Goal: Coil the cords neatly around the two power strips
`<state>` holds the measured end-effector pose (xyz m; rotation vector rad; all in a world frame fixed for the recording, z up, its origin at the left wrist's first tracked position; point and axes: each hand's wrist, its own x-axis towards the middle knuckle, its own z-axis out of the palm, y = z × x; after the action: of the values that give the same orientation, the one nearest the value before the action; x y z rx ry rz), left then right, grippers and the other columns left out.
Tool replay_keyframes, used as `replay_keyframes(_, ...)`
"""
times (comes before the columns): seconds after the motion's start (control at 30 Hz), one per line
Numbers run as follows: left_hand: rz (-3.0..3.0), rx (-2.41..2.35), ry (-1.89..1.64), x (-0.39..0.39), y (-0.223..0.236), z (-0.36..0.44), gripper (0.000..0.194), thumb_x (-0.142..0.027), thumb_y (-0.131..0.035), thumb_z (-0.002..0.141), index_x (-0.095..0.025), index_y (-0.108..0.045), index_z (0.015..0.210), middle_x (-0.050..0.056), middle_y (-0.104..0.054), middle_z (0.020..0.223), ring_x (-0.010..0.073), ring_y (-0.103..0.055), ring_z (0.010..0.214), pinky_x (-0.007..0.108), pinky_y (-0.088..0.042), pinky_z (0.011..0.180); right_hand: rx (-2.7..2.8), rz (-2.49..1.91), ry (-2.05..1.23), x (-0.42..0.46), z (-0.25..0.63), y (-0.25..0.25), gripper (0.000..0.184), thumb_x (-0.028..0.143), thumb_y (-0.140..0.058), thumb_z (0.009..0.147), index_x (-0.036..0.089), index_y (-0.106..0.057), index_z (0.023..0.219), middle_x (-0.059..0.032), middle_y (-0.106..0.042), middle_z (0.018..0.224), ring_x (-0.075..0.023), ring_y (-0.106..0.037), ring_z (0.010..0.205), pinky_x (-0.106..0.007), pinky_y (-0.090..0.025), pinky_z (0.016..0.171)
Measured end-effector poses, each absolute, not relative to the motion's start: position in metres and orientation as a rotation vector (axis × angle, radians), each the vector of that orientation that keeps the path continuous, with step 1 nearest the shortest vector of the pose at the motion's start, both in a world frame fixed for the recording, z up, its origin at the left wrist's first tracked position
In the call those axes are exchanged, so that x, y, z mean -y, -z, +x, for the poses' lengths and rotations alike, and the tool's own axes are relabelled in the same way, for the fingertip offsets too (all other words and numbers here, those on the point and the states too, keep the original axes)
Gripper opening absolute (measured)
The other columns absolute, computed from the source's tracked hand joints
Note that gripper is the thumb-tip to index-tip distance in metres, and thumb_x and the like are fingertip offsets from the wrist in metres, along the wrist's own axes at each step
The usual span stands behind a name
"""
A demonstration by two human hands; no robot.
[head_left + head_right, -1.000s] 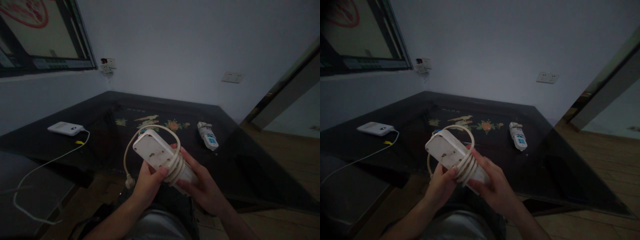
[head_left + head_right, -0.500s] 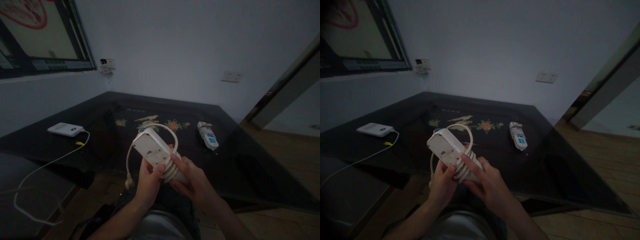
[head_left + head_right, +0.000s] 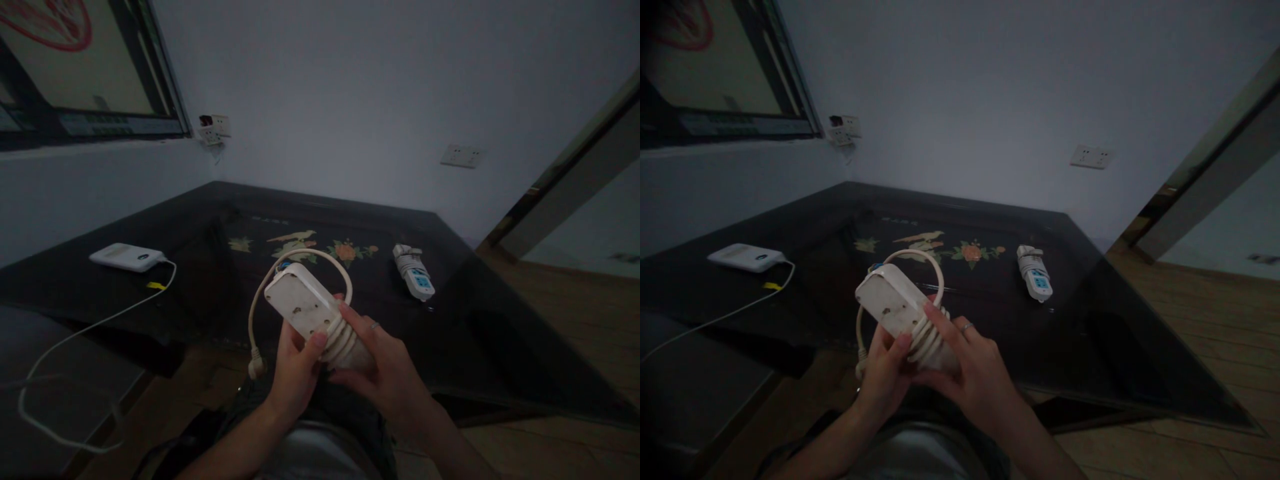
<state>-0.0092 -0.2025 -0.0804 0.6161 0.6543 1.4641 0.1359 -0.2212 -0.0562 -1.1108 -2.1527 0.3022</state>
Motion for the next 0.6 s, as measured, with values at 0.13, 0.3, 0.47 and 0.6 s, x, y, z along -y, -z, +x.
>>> replay_keyframes(0.13,0.579,-0.745,-1.463,0.206,0.079,-0.01,0.065,-0.04,-0.088,0.048,-0.018,-0.06,0.102,0.005,-0.072,0.092,0.0213,-0.068,0.085,0.031,-0.055,0.077,2.083,-1.116,-0.304,0.219,0.133,0.06,0.075,0.055,-0.06,0.081,0.032,-0.027,0.144,-0.0079,-0.064,0.113,-0.0227,-0.067,0.096,-0.03,-0.056,0.073)
replay_keyframes(0.3,0.592,-0.777,-1.447,0.211,0.082,-0.01,0.065,-0.041,-0.088,0.048,-0.018,-0.059,0.102,0.006,-0.071,0.095,0.0227,-0.068,0.088,0.034,-0.054,0.08,2.027,-1.077,-0.273,0.218,0.13,0.062,0.081,0.058,-0.064,0.074,0.03,-0.032,0.143,-0.0078,-0.068,0.105,-0.023,-0.069,0.091,-0.03,-0.057,0.072)
replay_keyframes(0.47,0.981,-0.616,-1.331,0.207,0.086,-0.024,0.057,-0.049,-0.075,0.067,-0.019,-0.059,0.113,0.012,-0.068,0.11,0.0284,-0.063,0.105,0.042,-0.05,0.092,1.943,-1.024,-0.218,0.223,0.133,0.064,0.07,0.052,-0.068,0.076,0.03,-0.043,0.138,-0.0058,-0.069,0.097,-0.021,-0.07,0.085,-0.027,-0.057,0.07)
replay_keyframes(0.6,1.665,-0.461,-1.084,0.174,0.082,-0.059,0.074,-0.054,-0.072,0.069,-0.022,-0.051,0.131,0.015,-0.055,0.131,0.0334,-0.048,0.126,0.048,-0.038,0.106,1.925,-0.972,-0.142,0.23,0.141,0.057,0.071,0.052,-0.065,0.078,0.033,-0.039,0.141,-0.0035,-0.069,0.096,-0.0174,-0.069,0.077,-0.023,-0.056,0.063)
